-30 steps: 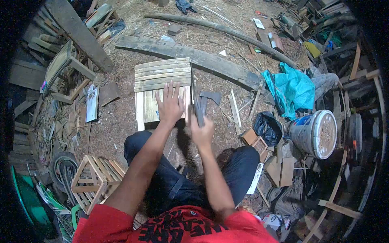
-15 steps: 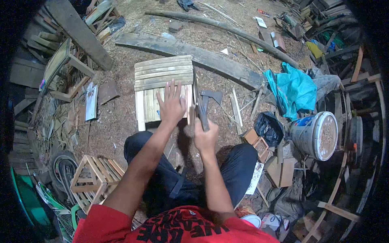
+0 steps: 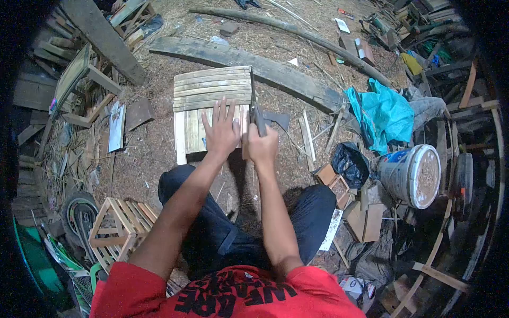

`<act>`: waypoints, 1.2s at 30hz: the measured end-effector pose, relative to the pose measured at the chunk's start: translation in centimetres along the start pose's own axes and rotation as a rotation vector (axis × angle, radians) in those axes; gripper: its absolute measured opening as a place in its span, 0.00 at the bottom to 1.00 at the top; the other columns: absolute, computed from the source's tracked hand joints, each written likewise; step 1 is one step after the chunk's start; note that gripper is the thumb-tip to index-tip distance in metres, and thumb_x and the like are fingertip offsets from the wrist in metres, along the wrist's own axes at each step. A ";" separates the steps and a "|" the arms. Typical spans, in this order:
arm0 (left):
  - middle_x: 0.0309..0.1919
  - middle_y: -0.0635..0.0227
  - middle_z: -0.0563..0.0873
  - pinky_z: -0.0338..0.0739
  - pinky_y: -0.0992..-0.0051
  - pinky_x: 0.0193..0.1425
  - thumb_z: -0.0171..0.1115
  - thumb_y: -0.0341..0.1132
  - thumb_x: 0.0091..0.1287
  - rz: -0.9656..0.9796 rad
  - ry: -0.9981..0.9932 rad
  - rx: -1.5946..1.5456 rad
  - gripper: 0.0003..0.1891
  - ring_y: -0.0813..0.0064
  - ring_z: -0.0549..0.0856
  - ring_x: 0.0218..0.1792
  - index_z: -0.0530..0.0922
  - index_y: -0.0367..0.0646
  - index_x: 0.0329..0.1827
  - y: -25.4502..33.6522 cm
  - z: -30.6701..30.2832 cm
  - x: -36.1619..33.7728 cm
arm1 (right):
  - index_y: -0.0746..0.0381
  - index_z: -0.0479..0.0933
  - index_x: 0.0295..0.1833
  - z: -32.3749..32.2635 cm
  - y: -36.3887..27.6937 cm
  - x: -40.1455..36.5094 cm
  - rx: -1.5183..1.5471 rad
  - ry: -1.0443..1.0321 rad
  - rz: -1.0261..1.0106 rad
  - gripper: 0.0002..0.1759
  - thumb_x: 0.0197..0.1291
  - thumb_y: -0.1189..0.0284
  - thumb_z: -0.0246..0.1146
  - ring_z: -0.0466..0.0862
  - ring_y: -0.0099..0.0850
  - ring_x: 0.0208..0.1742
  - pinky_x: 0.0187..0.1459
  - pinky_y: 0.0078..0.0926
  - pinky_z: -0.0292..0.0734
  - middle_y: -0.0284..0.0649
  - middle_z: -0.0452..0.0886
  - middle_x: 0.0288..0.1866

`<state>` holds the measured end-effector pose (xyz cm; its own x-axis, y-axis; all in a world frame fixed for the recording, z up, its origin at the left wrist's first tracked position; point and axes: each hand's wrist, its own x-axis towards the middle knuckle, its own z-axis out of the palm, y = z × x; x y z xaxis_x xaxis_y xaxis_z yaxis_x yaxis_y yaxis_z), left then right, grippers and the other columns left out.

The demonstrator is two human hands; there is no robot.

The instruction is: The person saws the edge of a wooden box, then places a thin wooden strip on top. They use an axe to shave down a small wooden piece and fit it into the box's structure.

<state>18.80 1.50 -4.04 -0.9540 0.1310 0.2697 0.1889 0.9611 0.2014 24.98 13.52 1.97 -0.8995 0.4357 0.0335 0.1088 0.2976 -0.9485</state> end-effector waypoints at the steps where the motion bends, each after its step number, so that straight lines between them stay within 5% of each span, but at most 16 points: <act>1: 0.82 0.68 0.58 0.42 0.39 0.80 0.50 0.44 0.70 0.000 0.007 -0.007 0.34 0.66 0.56 0.81 0.58 0.59 0.82 -0.2 -0.1 0.0 | 0.70 0.83 0.37 0.2 -0.3 0.1 -0.005 0.012 -0.017 0.13 0.63 0.69 0.63 0.76 0.22 0.23 0.29 0.29 0.73 0.40 0.78 0.20; 6: 0.82 0.68 0.58 0.42 0.39 0.80 0.50 0.44 0.69 0.003 0.010 -0.020 0.35 0.66 0.57 0.81 0.58 0.59 0.82 -0.1 0.1 0.0 | 0.70 0.81 0.31 -2.3 -1.9 -4.4 0.045 0.027 0.008 0.14 0.62 0.69 0.63 0.75 0.23 0.21 0.26 0.31 0.70 0.40 0.76 0.17; 11: 0.82 0.65 0.57 0.41 0.38 0.80 0.48 0.42 0.71 0.007 -0.025 -0.038 0.34 0.62 0.57 0.81 0.56 0.58 0.83 0.3 -0.4 -0.2 | 0.70 0.80 0.30 0.5 0.3 1.6 0.020 0.033 0.019 0.13 0.62 0.71 0.62 0.73 0.23 0.20 0.25 0.33 0.68 0.41 0.73 0.17; 17: 0.82 0.68 0.58 0.40 0.39 0.80 0.50 0.42 0.69 0.009 0.007 -0.010 0.36 0.66 0.57 0.81 0.57 0.61 0.82 0.0 -0.2 -0.2 | 0.70 0.77 0.26 -3.0 -1.7 -5.8 0.006 0.024 0.029 0.16 0.62 0.69 0.63 0.73 0.22 0.20 0.25 0.32 0.68 0.40 0.73 0.16; 23: 0.82 0.67 0.58 0.40 0.39 0.80 0.50 0.42 0.69 -0.001 0.002 -0.017 0.35 0.65 0.57 0.81 0.57 0.59 0.82 0.0 0.0 -0.1 | 0.70 0.80 0.30 0.6 -1.1 1.5 0.021 0.010 0.040 0.15 0.63 0.69 0.62 0.76 0.22 0.21 0.27 0.29 0.72 0.37 0.77 0.17; 26: 0.81 0.64 0.58 0.42 0.38 0.80 0.50 0.42 0.70 0.017 -0.025 -0.023 0.35 0.61 0.58 0.81 0.57 0.57 0.82 0.0 -0.5 -0.1 | 0.70 0.82 0.33 -1.5 -1.9 -2.0 0.038 -0.010 -0.060 0.14 0.63 0.68 0.63 0.78 0.23 0.22 0.28 0.31 0.74 0.38 0.78 0.18; 29: 0.81 0.63 0.59 0.42 0.38 0.80 0.50 0.42 0.70 0.011 -0.008 -0.040 0.35 0.60 0.58 0.80 0.58 0.57 0.82 0.1 -0.2 0.1 | 0.69 0.75 0.26 -2.0 -1.0 -5.7 0.113 0.097 -0.050 0.16 0.62 0.69 0.64 0.69 0.20 0.22 0.26 0.29 0.66 0.31 0.72 0.18; 32: 0.81 0.64 0.59 0.42 0.38 0.79 0.50 0.41 0.69 0.017 0.013 -0.050 0.34 0.61 0.59 0.80 0.59 0.57 0.81 0.3 -0.3 -0.4 | 0.69 0.79 0.28 0.5 -0.2 0.0 0.024 0.031 0.038 0.15 0.62 0.68 0.62 0.76 0.24 0.22 0.28 0.32 0.71 0.38 0.77 0.18; 36: 0.81 0.66 0.59 0.43 0.38 0.79 0.50 0.42 0.69 0.055 0.017 -0.031 0.33 0.64 0.58 0.80 0.61 0.57 0.81 -0.2 -0.4 -0.7 | 0.69 0.78 0.27 1.1 1.4 1.6 0.070 0.062 -0.089 0.16 0.61 0.67 0.63 0.74 0.25 0.21 0.26 0.34 0.70 0.38 0.77 0.17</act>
<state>19.52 1.16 -3.91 -0.9378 0.1791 0.2975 0.2486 0.9444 0.2150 23.24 13.75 0.36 -0.8763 0.4624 0.1353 -0.0014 0.2784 -0.9605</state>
